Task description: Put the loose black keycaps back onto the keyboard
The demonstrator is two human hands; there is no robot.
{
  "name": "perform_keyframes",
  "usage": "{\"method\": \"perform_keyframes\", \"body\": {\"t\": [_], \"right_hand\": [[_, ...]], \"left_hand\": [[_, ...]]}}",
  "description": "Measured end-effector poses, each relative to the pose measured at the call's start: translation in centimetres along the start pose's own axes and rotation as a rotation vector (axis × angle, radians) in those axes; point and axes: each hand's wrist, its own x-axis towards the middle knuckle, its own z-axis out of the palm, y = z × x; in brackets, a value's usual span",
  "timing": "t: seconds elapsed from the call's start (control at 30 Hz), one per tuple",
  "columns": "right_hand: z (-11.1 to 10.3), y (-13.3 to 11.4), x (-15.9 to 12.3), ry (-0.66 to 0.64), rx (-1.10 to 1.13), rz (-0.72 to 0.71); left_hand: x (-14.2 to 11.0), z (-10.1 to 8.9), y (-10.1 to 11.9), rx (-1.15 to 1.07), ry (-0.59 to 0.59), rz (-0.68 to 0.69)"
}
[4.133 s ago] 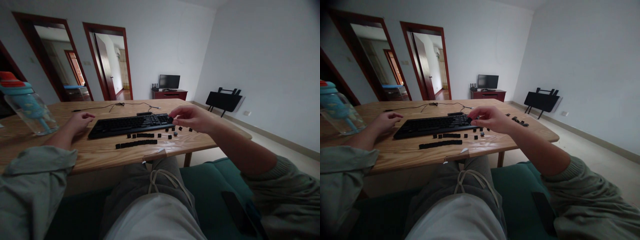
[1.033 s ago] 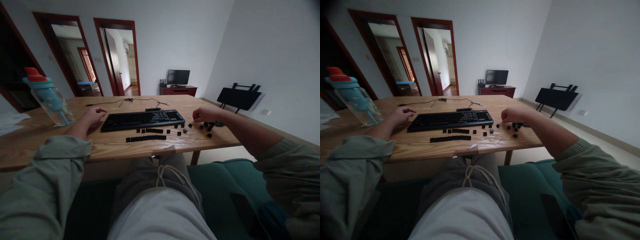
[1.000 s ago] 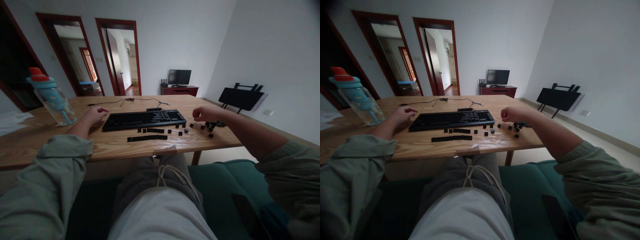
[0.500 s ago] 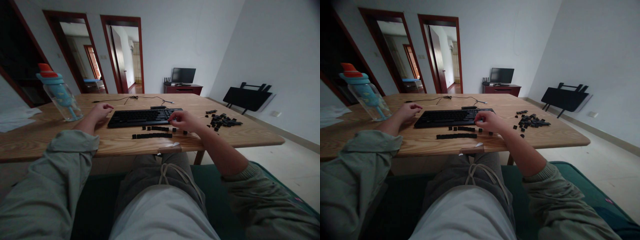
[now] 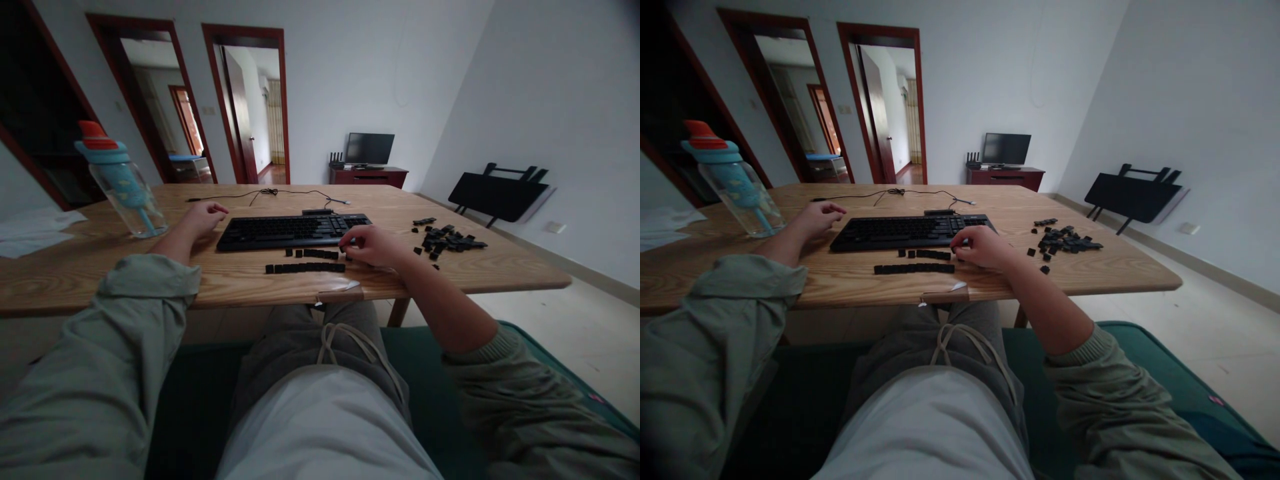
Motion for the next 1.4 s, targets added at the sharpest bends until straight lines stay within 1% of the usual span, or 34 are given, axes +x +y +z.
{"method": "perform_keyframes", "body": {"t": [0.13, 0.3, 0.53, 0.6, 0.73, 0.77, 0.93, 1.1, 1.17, 1.27, 1.33, 1.4], "right_hand": [[-0.1, -0.5, -0.1, -0.019, -0.066, 0.015], [-0.1, -0.6, -0.2, -0.036, -0.076, 0.014], [-0.1, -0.7, -0.3, -0.068, -0.158, 0.052], [-0.2, -0.6, -0.3, -0.051, -0.141, 0.034], [-0.5, 0.0, -0.2, 0.055, -0.047, 0.012], [-0.7, 0.2, -0.2, 0.06, -0.037, 0.006], [-1.3, 1.0, -0.3, -0.055, -0.1, 0.003], [-1.1, 1.2, -0.4, -0.06, -0.058, -0.007], [-0.9, 1.2, -0.3, -0.034, -0.015, -0.017], [-1.0, 1.1, 0.1, 0.068, 0.139, -0.02], [-1.7, 1.0, 0.3, 0.171, 0.29, -0.035], [-3.3, 0.8, 0.1, 0.279, 0.389, -0.056]], "left_hand": [[0.3, 0.2, -0.2, 0.006, 0.008, -0.001], [0.4, 0.3, -0.6, -0.008, 0.011, 0.008], [-0.2, 0.1, 0.1, -0.01, 0.004, -0.002], [-0.2, 0.0, 0.2, -0.002, 0.001, -0.005], [-0.3, 0.0, 0.3, -0.01, -0.005, 0.002], [-0.4, 0.0, 0.4, -0.016, -0.001, 0.002], [-0.4, 0.0, 0.6, -0.019, -0.002, -0.006], [-0.4, 0.1, 0.6, -0.031, 0.001, -0.034], [-0.2, 0.1, 0.4, -0.038, 0.005, -0.027], [0.0, 0.2, 0.1, -0.043, 0.005, 0.006], [0.2, 0.3, -0.2, -0.048, 0.008, 0.019], [0.3, 0.3, -0.3, -0.058, 0.009, 0.026]]}}
